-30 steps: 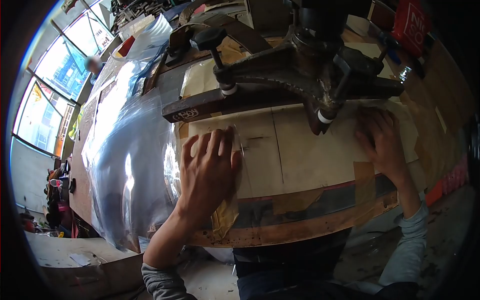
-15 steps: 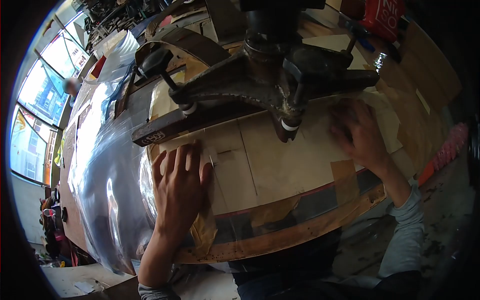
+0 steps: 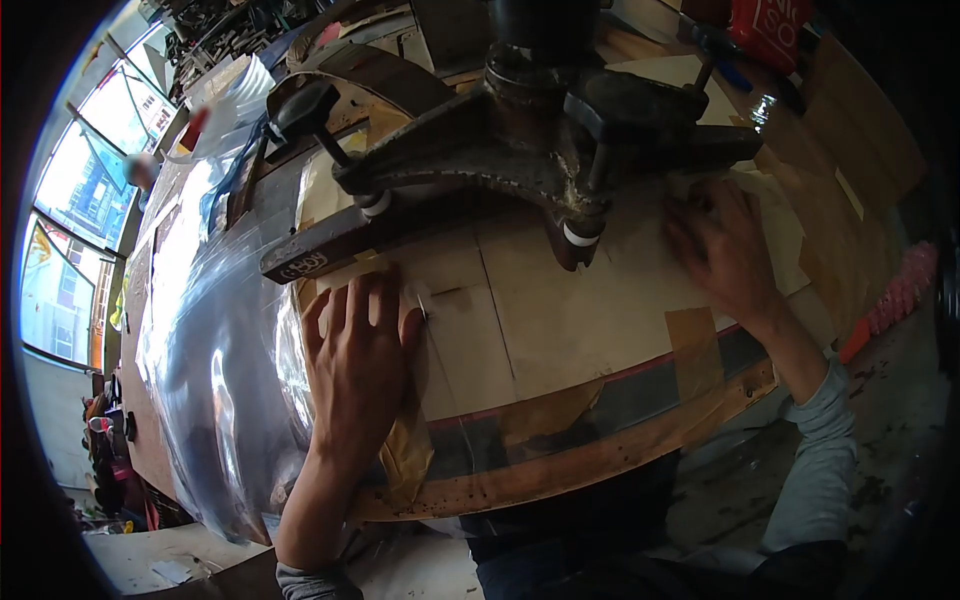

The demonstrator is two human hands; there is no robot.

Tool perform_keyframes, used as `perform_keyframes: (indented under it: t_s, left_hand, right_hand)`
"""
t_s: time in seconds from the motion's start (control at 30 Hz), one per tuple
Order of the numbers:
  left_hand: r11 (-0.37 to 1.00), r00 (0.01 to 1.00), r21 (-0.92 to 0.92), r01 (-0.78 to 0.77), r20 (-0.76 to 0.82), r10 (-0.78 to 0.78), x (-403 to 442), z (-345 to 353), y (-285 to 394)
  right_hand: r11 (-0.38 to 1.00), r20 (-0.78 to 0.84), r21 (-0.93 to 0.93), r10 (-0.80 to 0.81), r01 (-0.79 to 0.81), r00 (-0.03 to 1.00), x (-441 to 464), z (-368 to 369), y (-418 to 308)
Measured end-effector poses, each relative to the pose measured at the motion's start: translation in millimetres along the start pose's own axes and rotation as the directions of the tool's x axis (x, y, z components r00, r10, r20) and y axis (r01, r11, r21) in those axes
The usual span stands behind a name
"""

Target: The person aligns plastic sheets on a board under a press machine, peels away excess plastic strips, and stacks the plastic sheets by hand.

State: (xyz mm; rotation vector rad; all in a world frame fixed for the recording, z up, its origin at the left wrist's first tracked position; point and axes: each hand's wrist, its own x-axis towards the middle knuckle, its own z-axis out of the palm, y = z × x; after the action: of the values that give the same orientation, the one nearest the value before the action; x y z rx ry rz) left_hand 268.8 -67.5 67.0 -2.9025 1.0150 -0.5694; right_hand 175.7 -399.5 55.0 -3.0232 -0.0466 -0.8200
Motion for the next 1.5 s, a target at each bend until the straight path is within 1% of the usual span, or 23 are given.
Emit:
perform_keyframes:
  t_s: [0.1, 0.2, 0.23, 0.33, 0.37, 0.5, 0.6, 0.63, 0.73, 0.87, 0.97, 1.07, 1.17, 1.37, 1.5]
  left_hand:
    - [0.999, 1.000, -0.032, 0.000, -0.007, -0.001, -0.7, -1.1, 0.1]
    - [0.992, 1.000, -0.125, -0.014, -0.019, 0.012, -2.9, -0.9, -2.2]
    - [0.983, 0.999, -0.182, -0.015, 0.028, 0.020, -4.2, -2.4, -5.3]
    - [0.987, 0.997, -0.148, -0.067, 0.031, 0.073, -10.5, -6.7, -3.8]
    - [0.987, 0.996, -0.152, -0.056, 0.061, 0.066, -10.5, -10.1, -1.2]
    - [0.992, 0.997, -0.111, -0.054, 0.054, 0.060, -11.7, -8.2, -0.4]
    - [0.994, 0.997, -0.070, -0.078, -0.016, 0.077, -12.4, 0.0, -2.4]
    - [0.993, 0.998, -0.108, -0.044, 0.030, 0.048, -11.3, -4.5, -0.2]
    - [0.988, 0.998, -0.152, -0.010, 0.065, 0.020, -9.6, -7.2, 1.8]
    - [0.989, 0.999, -0.149, -0.023, 0.045, 0.030, -8.2, -5.1, 0.6]
    - [0.992, 0.999, -0.121, -0.038, 0.013, 0.040, -7.7, -1.8, -0.6]
    - [0.993, 0.999, -0.105, -0.045, 0.013, 0.047, -7.4, -2.6, 0.0]
    - [0.993, 0.999, -0.114, -0.039, 0.027, 0.042, -7.7, -2.7, -0.1]
    - [0.990, 0.999, -0.138, -0.031, 0.013, 0.033, -6.7, -2.4, -0.3]
    - [0.991, 0.999, -0.133, -0.032, 0.019, 0.034, -6.5, -1.2, -0.2]
  right_hand:
    - [0.999, -0.036, -0.017, -0.033, 0.032, 0.999, -0.7, 2.8, -0.6]
    - [0.998, -0.042, -0.038, -0.061, 0.059, 0.997, -0.7, 3.0, 0.6]
    - [0.997, -0.039, -0.047, -0.064, 0.062, 0.997, -1.0, 2.6, 0.2]
    - [0.995, -0.051, -0.048, -0.090, 0.087, 0.995, -0.9, 5.0, 1.5]
    - [0.994, -0.061, -0.051, -0.097, 0.094, 0.993, -0.8, 5.4, 2.5]
    - [0.996, -0.058, -0.036, -0.078, 0.076, 0.995, 3.5, 4.1, 0.4]
    - [0.997, -0.057, -0.038, -0.071, 0.069, 0.996, 4.4, 4.3, -1.7]
    - [0.997, -0.057, -0.030, -0.074, 0.073, 0.996, 4.7, 4.2, -2.0]
    - [0.997, -0.070, -0.020, -0.075, 0.074, 0.995, 6.1, 2.9, -2.5]
    - [0.998, -0.051, -0.024, -0.056, 0.055, 0.997, 5.5, 3.3, -1.4]
    - [0.999, -0.069, -0.007, -0.032, 0.032, 0.997, 6.7, 4.2, -2.8]
    - [0.999, -0.089, -0.004, -0.046, 0.046, 0.995, 6.4, 2.1, -0.6]
    - [0.996, -0.064, 0.066, -0.057, 0.061, 0.996, 5.0, -1.3, 1.1]
    - [0.997, -0.038, 0.052, -0.059, 0.061, 0.998, 3.8, -2.8, -1.1]
    - [0.994, -0.012, 0.101, -0.034, 0.035, 0.999, 2.6, -1.1, -0.7]
